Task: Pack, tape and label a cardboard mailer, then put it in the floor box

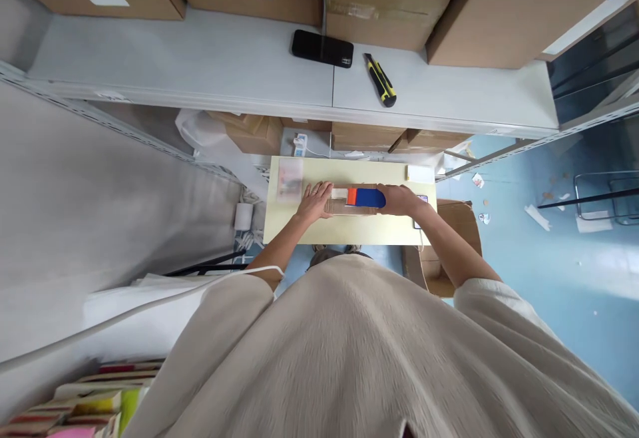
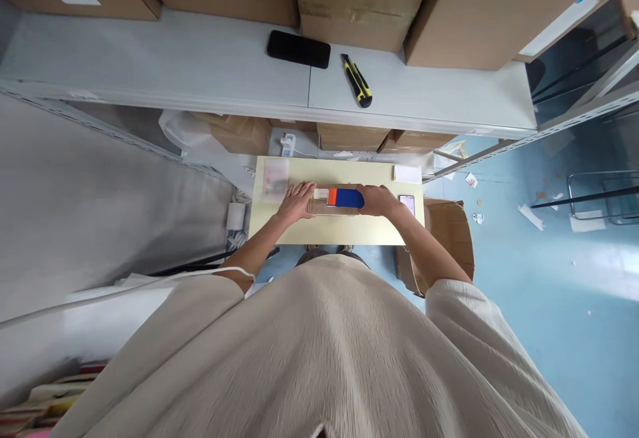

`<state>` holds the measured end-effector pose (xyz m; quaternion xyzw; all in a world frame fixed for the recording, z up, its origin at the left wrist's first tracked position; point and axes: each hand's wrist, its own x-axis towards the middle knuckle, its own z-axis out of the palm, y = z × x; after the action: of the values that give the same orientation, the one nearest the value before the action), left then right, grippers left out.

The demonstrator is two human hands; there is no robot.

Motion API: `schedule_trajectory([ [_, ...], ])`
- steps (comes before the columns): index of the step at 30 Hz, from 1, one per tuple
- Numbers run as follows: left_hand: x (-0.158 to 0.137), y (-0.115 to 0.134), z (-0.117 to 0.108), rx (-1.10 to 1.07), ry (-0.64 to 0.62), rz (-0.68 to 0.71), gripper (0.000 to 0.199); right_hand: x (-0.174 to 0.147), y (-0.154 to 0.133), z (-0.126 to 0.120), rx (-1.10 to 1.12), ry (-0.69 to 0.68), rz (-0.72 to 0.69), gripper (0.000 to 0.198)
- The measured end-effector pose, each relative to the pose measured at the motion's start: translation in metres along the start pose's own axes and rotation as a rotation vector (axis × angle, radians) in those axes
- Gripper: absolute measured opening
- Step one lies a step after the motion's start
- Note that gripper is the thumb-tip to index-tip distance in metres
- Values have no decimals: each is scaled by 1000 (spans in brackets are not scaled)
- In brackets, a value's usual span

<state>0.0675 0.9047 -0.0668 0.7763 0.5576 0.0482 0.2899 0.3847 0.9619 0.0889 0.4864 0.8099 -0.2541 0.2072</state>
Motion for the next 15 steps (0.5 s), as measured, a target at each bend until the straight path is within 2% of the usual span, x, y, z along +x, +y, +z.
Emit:
schedule_trajectory([
  [5,-4,-4,-4,-5,9,-1,133,-17,52,2,-62,-19,32,45],
  [10,-5,-4,-10,-10,2,-12,130,-30,116,12,-49,-10,91,47],
  [15,-5,2,-13,17,-10,-17,125,-37,150,22,-22,-34,52,44],
])
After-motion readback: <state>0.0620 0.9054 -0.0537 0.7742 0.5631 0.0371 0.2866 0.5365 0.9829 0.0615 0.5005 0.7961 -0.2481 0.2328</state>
